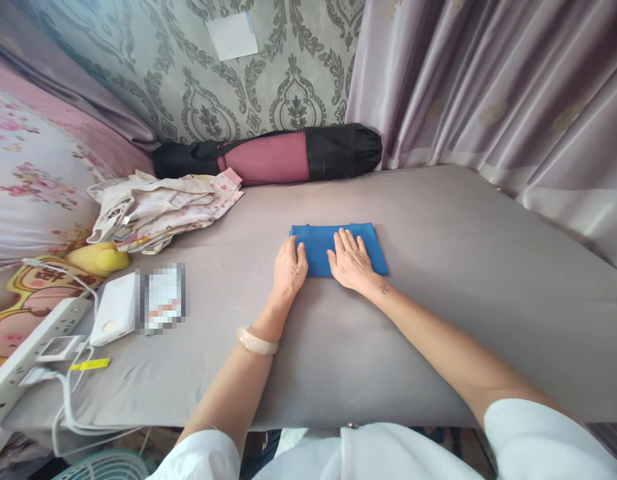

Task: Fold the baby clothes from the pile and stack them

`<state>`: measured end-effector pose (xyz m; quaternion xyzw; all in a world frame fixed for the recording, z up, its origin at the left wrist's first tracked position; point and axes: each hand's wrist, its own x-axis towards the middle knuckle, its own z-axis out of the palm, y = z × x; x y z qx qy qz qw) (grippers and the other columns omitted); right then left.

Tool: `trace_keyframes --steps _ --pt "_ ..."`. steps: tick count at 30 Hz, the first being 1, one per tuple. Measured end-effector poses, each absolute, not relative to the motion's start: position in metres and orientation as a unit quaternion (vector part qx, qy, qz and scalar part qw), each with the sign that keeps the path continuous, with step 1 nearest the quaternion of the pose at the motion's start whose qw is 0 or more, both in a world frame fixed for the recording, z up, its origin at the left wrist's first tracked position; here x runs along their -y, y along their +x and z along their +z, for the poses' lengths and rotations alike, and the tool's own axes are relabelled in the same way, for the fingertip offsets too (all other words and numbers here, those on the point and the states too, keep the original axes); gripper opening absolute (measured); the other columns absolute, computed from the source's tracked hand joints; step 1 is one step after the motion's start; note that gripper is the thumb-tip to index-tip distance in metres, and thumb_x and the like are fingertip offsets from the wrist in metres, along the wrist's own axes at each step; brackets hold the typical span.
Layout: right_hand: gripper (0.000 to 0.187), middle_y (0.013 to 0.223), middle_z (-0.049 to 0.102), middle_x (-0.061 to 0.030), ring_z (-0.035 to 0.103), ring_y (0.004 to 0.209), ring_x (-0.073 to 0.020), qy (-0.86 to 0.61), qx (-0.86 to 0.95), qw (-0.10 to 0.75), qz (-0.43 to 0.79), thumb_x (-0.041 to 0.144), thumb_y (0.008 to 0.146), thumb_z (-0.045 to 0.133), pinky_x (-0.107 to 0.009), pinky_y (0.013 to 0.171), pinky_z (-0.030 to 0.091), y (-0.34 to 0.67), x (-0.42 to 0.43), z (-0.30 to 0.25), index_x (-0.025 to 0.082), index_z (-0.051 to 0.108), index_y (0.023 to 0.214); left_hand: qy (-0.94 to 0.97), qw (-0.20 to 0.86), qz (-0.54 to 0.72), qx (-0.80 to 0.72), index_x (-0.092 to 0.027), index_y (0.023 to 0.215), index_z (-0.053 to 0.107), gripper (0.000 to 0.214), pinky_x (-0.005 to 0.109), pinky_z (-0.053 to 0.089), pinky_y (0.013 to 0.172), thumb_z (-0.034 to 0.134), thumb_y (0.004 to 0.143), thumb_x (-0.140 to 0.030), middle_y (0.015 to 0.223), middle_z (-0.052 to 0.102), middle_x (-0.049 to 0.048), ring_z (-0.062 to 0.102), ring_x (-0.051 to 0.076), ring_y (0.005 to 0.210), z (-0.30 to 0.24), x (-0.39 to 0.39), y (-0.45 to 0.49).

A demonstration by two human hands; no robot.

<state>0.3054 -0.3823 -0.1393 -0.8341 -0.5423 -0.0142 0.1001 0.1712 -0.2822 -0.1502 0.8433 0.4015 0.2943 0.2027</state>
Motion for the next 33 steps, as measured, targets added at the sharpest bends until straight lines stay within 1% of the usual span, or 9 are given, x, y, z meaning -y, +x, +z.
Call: trace_keyframes --steps 2,4,6,8,11,15,18,24,33 --pt "0.064 0.160 0.024 -0.0178 0.019 0.149 -0.0282 -0.821 0.561 0.106 -0.009 0.038 0.101 0.019 -0.045 0.121 0.013 0.293 0.373 -0.138 0.000 0.031 0.152 0.802 0.235 0.338 -0.432 -0.014 0.124 0.056 0.036 0.039 0.045 0.105 0.038 0.096 -0.026 0.124 0.064 0.0163 0.059 0.024 0.120 -0.149 0.277 0.165" --pt "0.065 0.161 0.023 -0.0171 0.018 0.150 -0.0278 -0.817 0.566 0.110 -0.007 0.039 0.102 0.019 -0.045 0.121 0.013 0.286 0.366 -0.140 0.001 0.030 0.152 0.753 0.280 0.368 -0.469 -0.015 0.116 0.059 0.031 0.038 0.051 0.095 0.041 0.093 -0.025 0.110 0.068 0.0137 0.065 0.023 0.104 -0.148 0.272 0.160" --pt "0.066 0.161 0.023 -0.0169 0.017 0.150 -0.0277 -0.819 0.563 0.110 0.000 0.040 0.102 0.018 -0.045 0.122 0.013 0.283 0.363 -0.144 0.000 0.030 0.152 0.698 0.340 0.397 -0.490 -0.016 0.108 0.061 0.028 0.035 0.053 0.084 0.042 0.090 -0.025 0.093 0.069 0.0088 0.067 0.020 0.086 -0.148 0.267 0.155" --pt "0.066 0.161 0.024 -0.0167 0.017 0.150 -0.0273 -0.822 0.560 0.107 0.005 0.041 0.102 0.017 -0.045 0.122 0.012 0.283 0.362 -0.148 0.000 0.031 0.152 0.644 0.400 0.430 -0.490 -0.016 0.101 0.062 0.025 0.031 0.053 0.075 0.044 0.087 -0.025 0.079 0.066 0.0044 0.065 0.017 0.074 -0.149 0.261 0.152" --pt "0.066 0.160 0.025 -0.0164 0.017 0.150 -0.0267 -0.822 0.560 0.102 0.007 0.041 0.102 0.016 -0.044 0.122 0.011 0.284 0.364 -0.150 0.000 0.031 0.152 0.575 0.462 0.470 -0.485 -0.015 0.093 0.062 0.022 0.026 0.049 0.066 0.047 0.080 -0.023 0.073 0.063 0.0017 0.061 0.014 0.067 -0.150 0.254 0.148" --pt "0.067 0.161 0.023 -0.0162 0.016 0.150 -0.0269 -0.825 0.558 0.088 0.024 0.041 0.102 0.016 -0.045 0.122 0.012 0.285 0.363 -0.148 -0.001 0.028 0.153 0.516 0.512 0.480 -0.492 -0.014 0.091 0.062 0.024 0.022 0.042 0.055 0.050 0.073 -0.023 0.070 0.060 -0.0003 0.053 0.011 0.057 -0.147 0.252 0.145" --pt "0.067 0.161 0.021 -0.0169 0.015 0.150 -0.0278 -0.828 0.553 0.088 0.031 0.040 0.101 0.017 -0.046 0.122 0.012 0.283 0.356 -0.144 -0.001 0.027 0.153 0.496 0.533 0.475 -0.494 -0.014 0.090 0.062 0.024 0.021 0.040 0.053 0.051 0.070 -0.023 0.069 0.059 -0.0010 0.050 0.009 0.054 -0.144 0.253 0.146" --pt "0.066 0.163 0.018 -0.0160 0.013 0.151 -0.0269 -0.819 0.562 0.100 0.052 0.039 0.101 0.016 -0.046 0.122 0.011 0.276 0.325 -0.134 0.000 0.025 0.154 0.473 0.548 0.481 -0.494 -0.015 0.085 0.062 0.021 0.020 0.042 0.056 0.052 0.068 -0.023 0.067 0.059 -0.0012 0.055 0.010 0.059 -0.144 0.252 0.148" --pt "0.067 0.163 0.015 -0.0146 0.010 0.151 -0.0257 -0.836 0.535 0.092 0.078 0.040 0.100 0.017 -0.047 0.122 0.008 0.272 0.306 -0.146 0.002 0.019 0.156 0.464 0.561 0.475 -0.494 -0.014 0.084 0.062 0.019 0.022 0.045 0.059 0.052 0.069 -0.021 0.065 0.058 -0.0013 0.057 0.011 0.061 -0.143 0.251 0.148"
